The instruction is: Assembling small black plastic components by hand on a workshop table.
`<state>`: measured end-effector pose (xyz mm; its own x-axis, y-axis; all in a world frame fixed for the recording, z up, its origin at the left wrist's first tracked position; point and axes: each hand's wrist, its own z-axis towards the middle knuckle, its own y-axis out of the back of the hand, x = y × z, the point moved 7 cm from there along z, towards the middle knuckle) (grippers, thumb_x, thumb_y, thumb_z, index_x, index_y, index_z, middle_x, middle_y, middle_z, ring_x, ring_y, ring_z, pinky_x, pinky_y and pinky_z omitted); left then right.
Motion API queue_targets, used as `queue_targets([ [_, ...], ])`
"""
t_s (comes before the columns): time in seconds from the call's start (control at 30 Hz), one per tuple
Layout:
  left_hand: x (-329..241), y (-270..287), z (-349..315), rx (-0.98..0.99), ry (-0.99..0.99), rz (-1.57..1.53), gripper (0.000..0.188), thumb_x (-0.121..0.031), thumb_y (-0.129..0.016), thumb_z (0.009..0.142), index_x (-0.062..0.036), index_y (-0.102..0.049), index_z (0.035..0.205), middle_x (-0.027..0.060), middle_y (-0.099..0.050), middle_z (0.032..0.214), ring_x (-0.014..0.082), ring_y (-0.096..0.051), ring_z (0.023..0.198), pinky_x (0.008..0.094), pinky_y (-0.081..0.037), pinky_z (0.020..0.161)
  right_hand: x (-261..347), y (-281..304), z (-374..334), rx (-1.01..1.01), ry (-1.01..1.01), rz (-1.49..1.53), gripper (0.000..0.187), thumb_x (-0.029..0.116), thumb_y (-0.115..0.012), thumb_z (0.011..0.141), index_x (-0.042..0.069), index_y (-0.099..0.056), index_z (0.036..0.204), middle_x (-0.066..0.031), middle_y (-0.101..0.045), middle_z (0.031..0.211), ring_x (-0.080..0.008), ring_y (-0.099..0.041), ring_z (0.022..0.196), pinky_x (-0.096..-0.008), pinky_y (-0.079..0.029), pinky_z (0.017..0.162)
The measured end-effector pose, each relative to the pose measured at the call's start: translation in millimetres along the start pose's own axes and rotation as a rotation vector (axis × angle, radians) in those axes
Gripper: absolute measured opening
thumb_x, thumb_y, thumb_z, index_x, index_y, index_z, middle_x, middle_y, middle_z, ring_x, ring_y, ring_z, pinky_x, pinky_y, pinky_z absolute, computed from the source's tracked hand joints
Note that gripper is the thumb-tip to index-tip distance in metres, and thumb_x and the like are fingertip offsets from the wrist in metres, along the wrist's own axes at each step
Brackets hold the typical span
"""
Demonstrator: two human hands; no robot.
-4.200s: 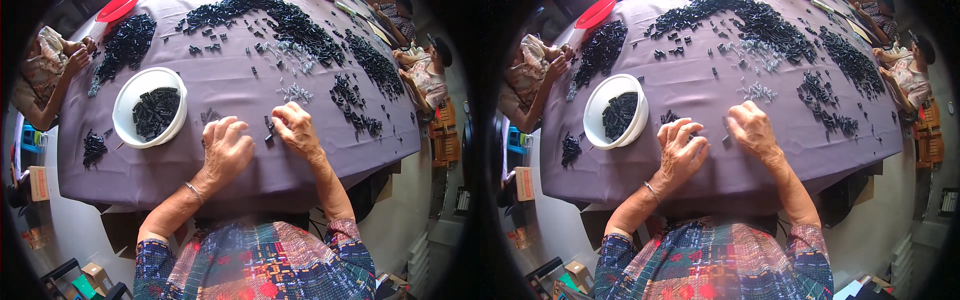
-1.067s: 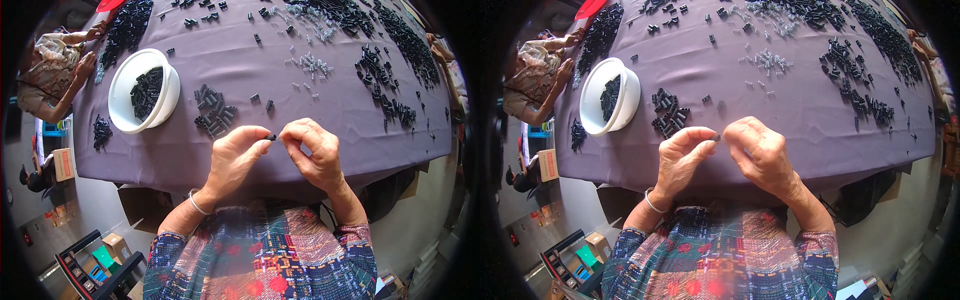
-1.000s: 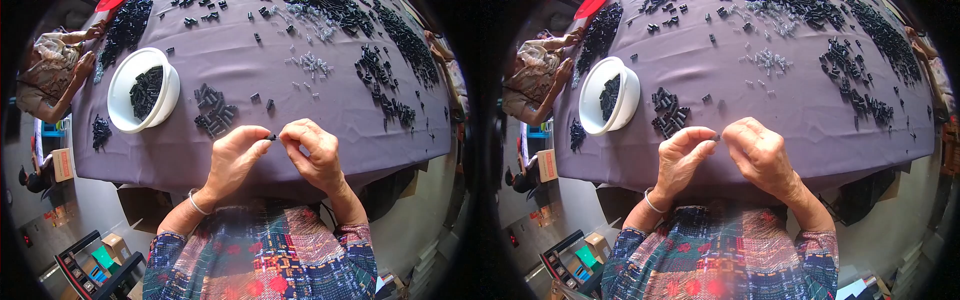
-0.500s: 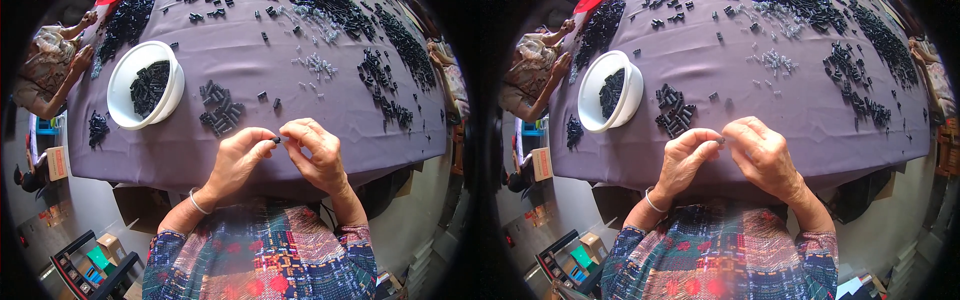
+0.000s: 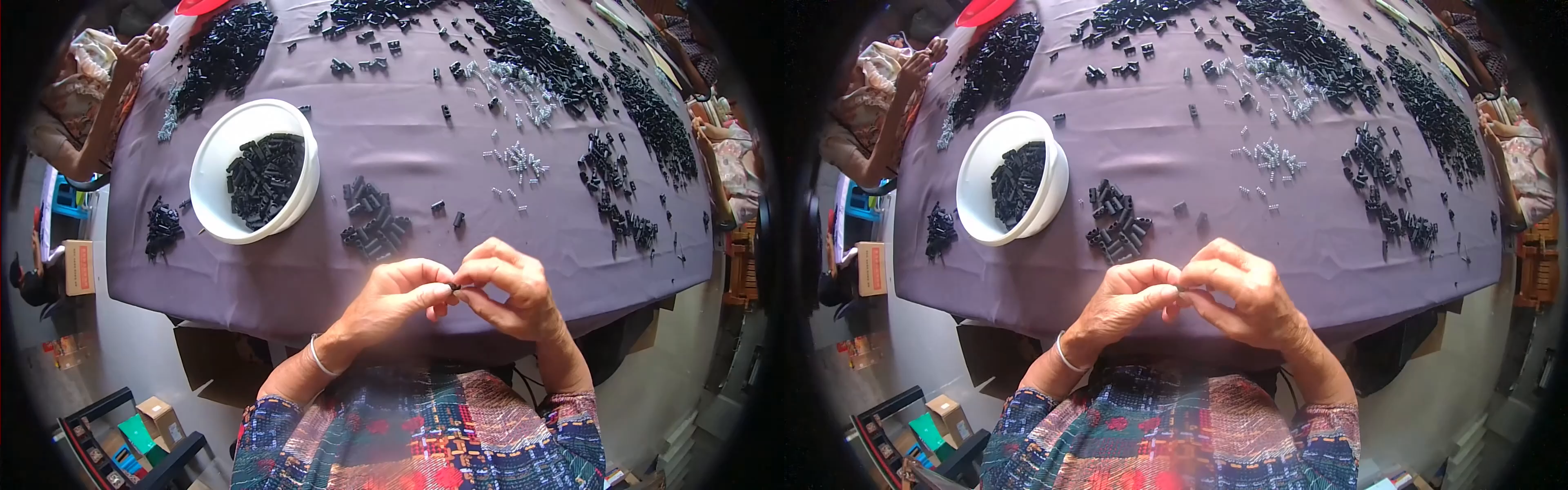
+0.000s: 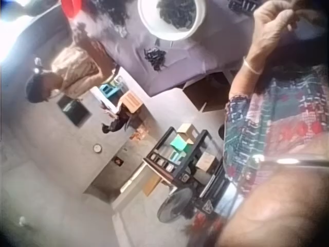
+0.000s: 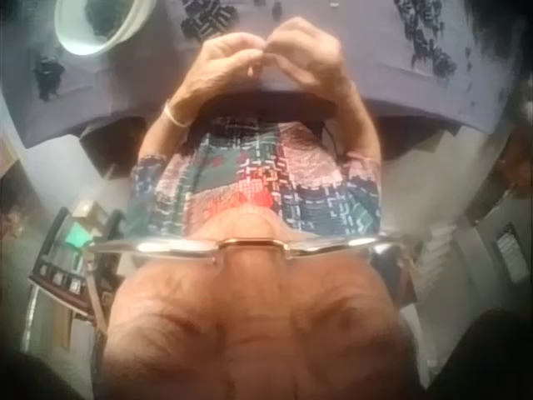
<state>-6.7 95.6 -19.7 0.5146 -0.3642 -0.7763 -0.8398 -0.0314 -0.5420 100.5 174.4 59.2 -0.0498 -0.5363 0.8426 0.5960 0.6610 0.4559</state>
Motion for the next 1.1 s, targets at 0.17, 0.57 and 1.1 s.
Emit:
queue_targets([
  [0.17, 9.6, 10.1, 1.6, -0.036, -0.018, -0.079, 0.016, -0.013, -0.063, 0.094, 0.0002, -0.062, 0.104, 0.0048, -0.066, 0.091, 0.0082, -0.058, 0.077, 0.0230, -0.049, 0.073, -33.3, 14.6, 33.5, -0.106, -0.010, -0.212, 0.021, -0.008, -0.068, 0.073, 0.001, -0.065, 0.092, -0.0081, -0.062, 0.089, -0.0176, -0.061, 0.074, -0.0288, -0.050, 0.064],
  [0.57, 12.6, 8.0, 0.5, -0.029, -0.012, -0.139, 0.014, -0.011, -0.063, 0.093, -0.0006, -0.063, 0.104, 0.0034, -0.065, 0.091, 0.0072, -0.057, 0.078, 0.0216, -0.048, 0.074, -63.7, -11.9, 64.5, 0.095, 0.113, -0.588, 0.019, 0.000, -0.071, 0.072, 0.006, -0.062, 0.088, -0.0077, -0.058, 0.086, -0.0272, -0.059, 0.082, -0.0368, -0.049, 0.072],
  [1.1, 7.7, 7.0, 1.9, -0.168, -0.075, -0.049, 0.015, -0.010, -0.063, 0.093, 0.0007, -0.063, 0.104, 0.0056, -0.066, 0.089, 0.0102, -0.058, 0.074, 0.0246, -0.048, 0.070, -25.1, 3.8, -4.0, -0.066, -0.185, -0.001, 0.018, -0.010, -0.068, 0.074, 0.001, -0.064, 0.088, -0.0080, -0.064, 0.080, -0.0179, -0.062, 0.071, -0.0286, -0.050, 0.065],
])
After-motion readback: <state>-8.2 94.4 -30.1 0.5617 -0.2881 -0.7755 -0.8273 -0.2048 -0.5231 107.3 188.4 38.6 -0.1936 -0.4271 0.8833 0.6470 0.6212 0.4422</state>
